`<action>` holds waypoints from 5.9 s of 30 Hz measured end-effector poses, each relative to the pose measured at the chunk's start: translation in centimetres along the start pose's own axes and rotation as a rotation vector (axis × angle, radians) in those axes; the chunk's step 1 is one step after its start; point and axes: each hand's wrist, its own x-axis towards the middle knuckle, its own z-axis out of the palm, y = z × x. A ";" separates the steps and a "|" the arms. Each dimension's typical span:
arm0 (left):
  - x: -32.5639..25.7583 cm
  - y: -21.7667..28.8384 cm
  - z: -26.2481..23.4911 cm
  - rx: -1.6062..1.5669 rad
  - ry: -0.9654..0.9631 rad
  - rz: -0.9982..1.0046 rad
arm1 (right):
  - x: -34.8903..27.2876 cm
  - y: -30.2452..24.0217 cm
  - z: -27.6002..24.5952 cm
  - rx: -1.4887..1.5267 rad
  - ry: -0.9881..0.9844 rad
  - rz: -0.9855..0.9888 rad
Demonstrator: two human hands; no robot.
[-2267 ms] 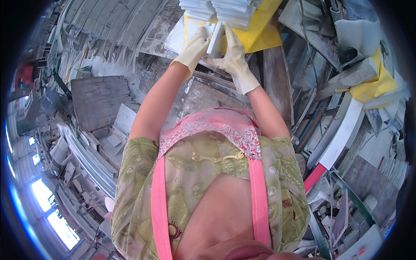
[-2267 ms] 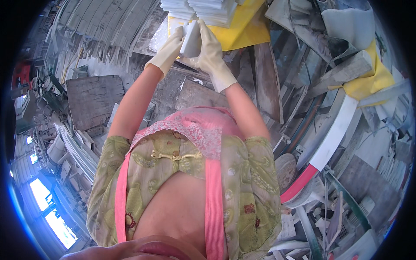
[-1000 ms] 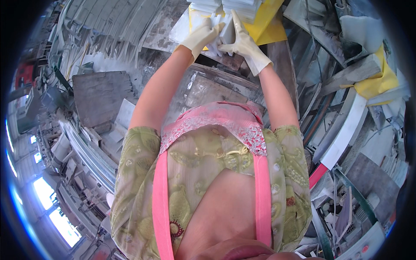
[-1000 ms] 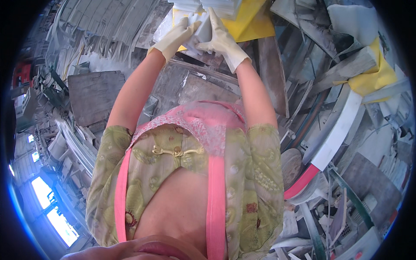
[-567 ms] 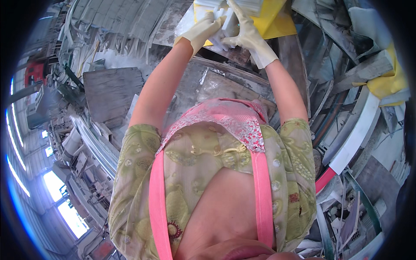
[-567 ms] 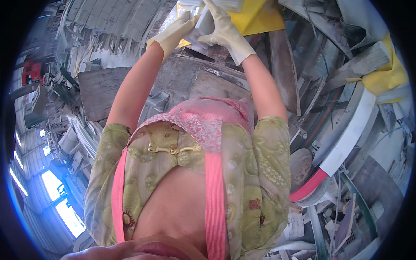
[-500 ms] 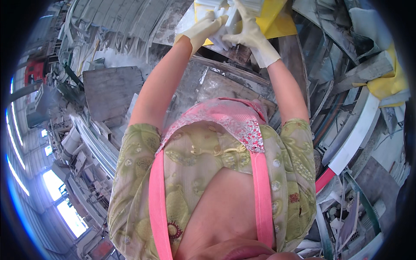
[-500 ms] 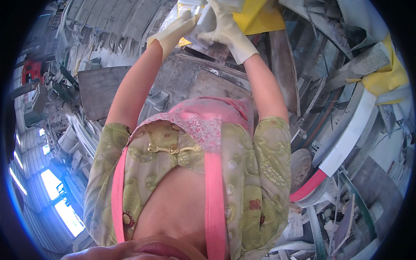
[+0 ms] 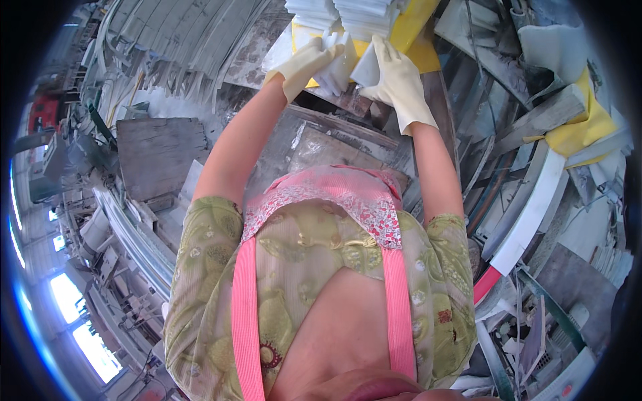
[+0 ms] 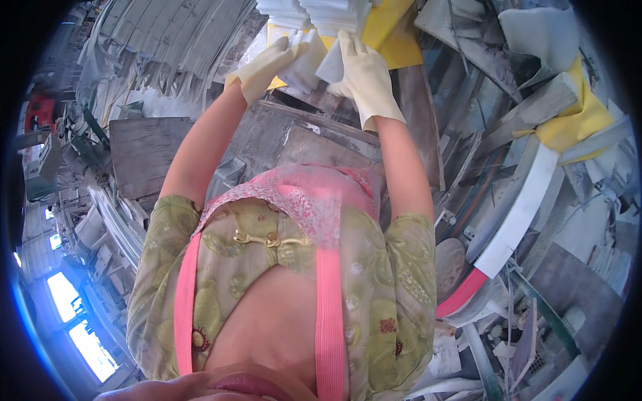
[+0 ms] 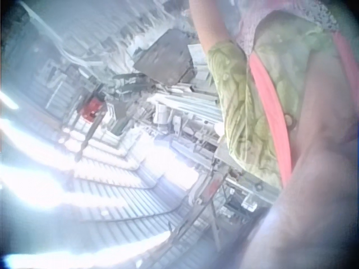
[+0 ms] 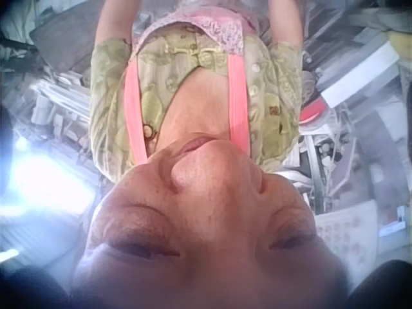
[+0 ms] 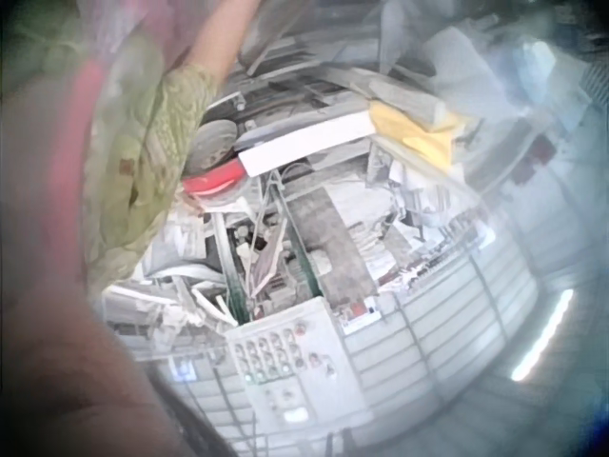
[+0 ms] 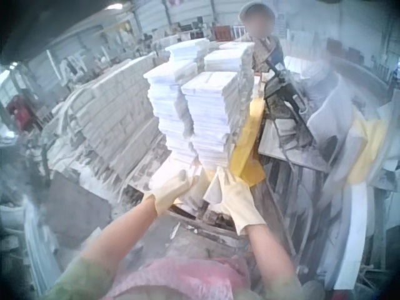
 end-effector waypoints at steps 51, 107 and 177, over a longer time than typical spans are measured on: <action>4.0 -8.8 -4.8 -0.276 0.128 0.158 | 11.1 -2.7 10.7 0.420 -0.126 -0.184; -2.6 2.5 -2.1 -0.833 -0.216 0.294 | 4.7 -9.0 -5.6 0.860 0.204 0.275; 8.4 16.3 -9.6 -0.726 -0.210 0.273 | 16.0 -4.8 -21.9 -0.160 0.528 0.194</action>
